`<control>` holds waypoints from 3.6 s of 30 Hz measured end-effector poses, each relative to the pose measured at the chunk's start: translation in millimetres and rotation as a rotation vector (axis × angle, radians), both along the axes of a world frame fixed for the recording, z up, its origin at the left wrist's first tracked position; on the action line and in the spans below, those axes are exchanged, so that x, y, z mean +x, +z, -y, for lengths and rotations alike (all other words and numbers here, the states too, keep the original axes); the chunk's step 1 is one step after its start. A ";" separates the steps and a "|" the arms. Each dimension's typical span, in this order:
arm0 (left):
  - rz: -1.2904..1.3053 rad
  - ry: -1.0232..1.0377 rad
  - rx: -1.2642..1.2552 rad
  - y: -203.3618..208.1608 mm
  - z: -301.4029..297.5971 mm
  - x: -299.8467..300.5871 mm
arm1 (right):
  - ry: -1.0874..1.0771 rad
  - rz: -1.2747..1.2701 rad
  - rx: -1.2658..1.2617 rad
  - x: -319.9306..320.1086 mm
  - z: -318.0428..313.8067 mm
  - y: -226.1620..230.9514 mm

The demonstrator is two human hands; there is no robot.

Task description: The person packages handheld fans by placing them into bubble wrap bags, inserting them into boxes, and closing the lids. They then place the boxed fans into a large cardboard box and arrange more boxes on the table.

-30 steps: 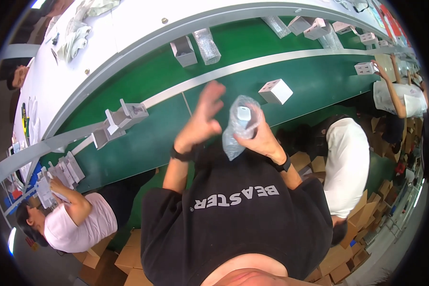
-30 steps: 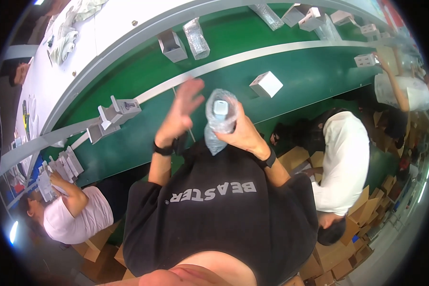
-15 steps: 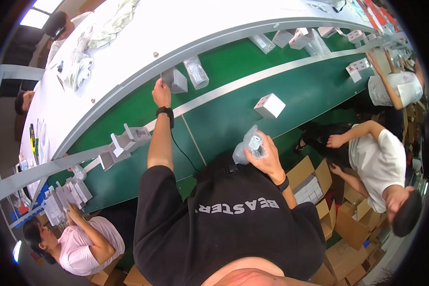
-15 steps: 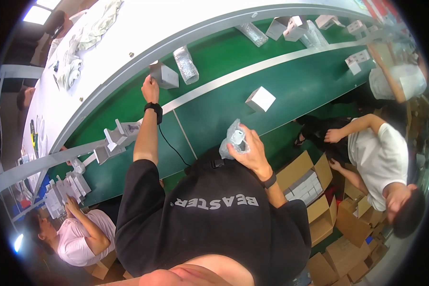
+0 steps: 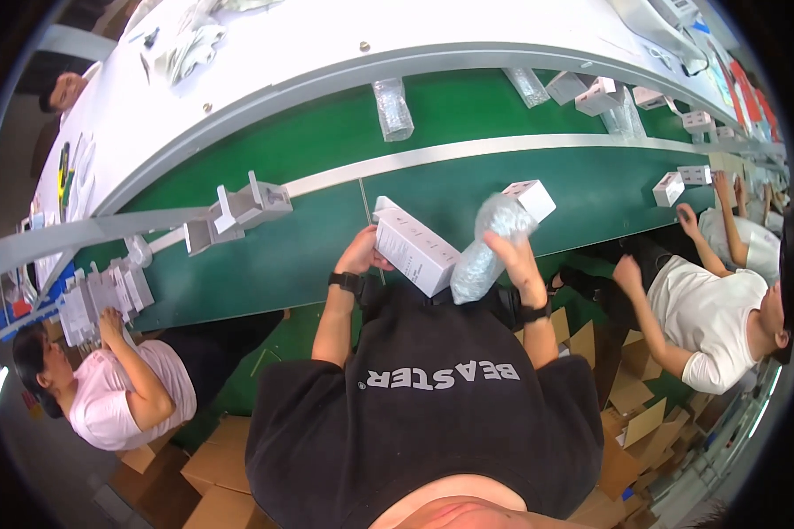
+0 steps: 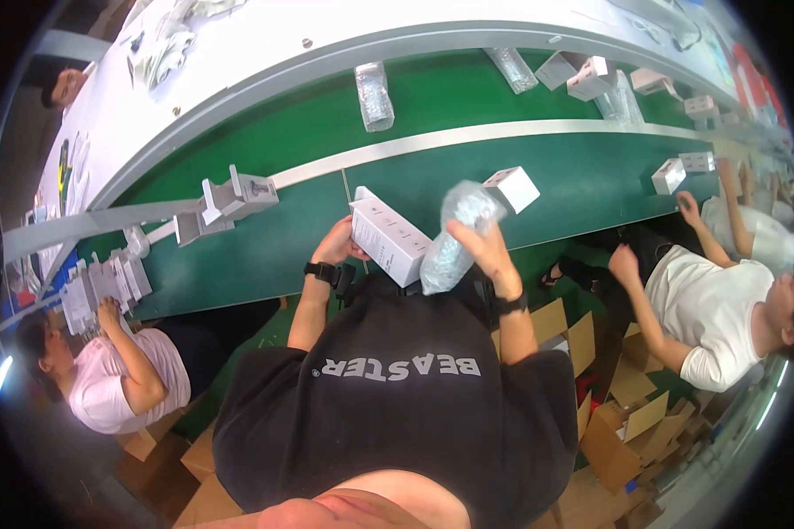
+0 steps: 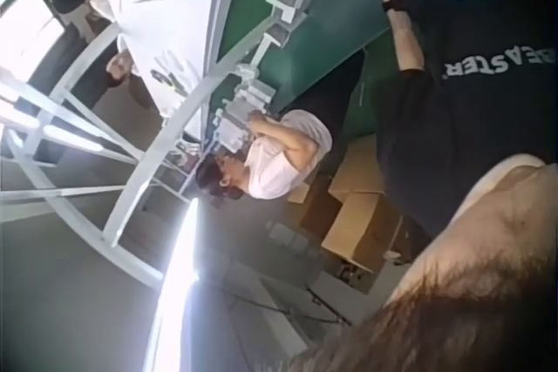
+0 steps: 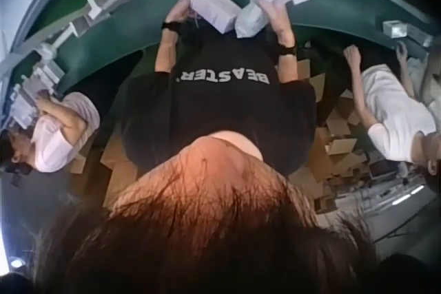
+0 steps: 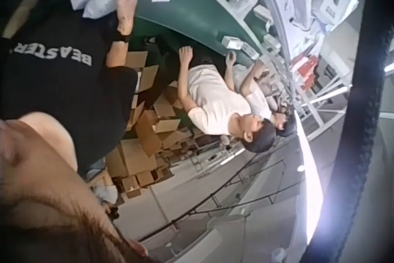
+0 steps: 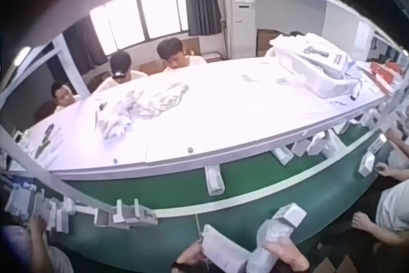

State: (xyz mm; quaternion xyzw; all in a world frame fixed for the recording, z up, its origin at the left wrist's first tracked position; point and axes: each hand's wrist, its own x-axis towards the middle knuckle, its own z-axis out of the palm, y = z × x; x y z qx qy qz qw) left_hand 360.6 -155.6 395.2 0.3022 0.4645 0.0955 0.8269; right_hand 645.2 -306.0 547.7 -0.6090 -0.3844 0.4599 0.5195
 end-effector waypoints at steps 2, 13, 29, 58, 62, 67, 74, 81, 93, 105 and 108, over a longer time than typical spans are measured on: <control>0.022 -0.060 -0.061 -5.0 1.1 2.6 | 0.187 -0.161 -0.101 8.8 -27.1 4.3; -0.006 -0.111 -0.114 25.2 3.8 -8.3 | 0.700 -0.472 -0.759 -35.4 -128.2 -80.7; 0.235 0.251 -0.150 68.1 11.2 -10.2 | 0.439 -0.285 -0.273 -42.5 -72.0 -51.2; -0.190 -0.218 0.975 95.8 60.2 75.7 | -0.463 0.838 0.152 -50.6 -0.4 16.8; -0.231 -0.211 1.113 91.9 63.4 72.7 | -0.320 1.180 0.250 -69.1 -10.4 29.8; -0.251 -0.186 1.145 89.7 72.4 65.7 | -0.114 1.226 -0.054 -64.6 -10.0 43.2; -0.248 -0.198 1.105 94.1 70.3 60.5 | 0.011 1.357 0.118 -69.4 -11.2 27.2; -0.048 -0.099 0.854 96.3 69.5 57.2 | 0.179 1.245 0.150 -50.4 -3.3 -3.5; -0.715 -0.303 1.227 6.6 55.2 40.6 | 0.196 1.101 0.230 -56.0 -14.1 12.3; -0.226 0.090 1.842 145.7 94.4 57.8 | 0.237 0.781 0.217 -28.3 -15.9 18.8; -0.207 -0.248 2.028 146.8 93.6 72.0 | 0.255 0.727 0.186 -21.0 -15.1 19.8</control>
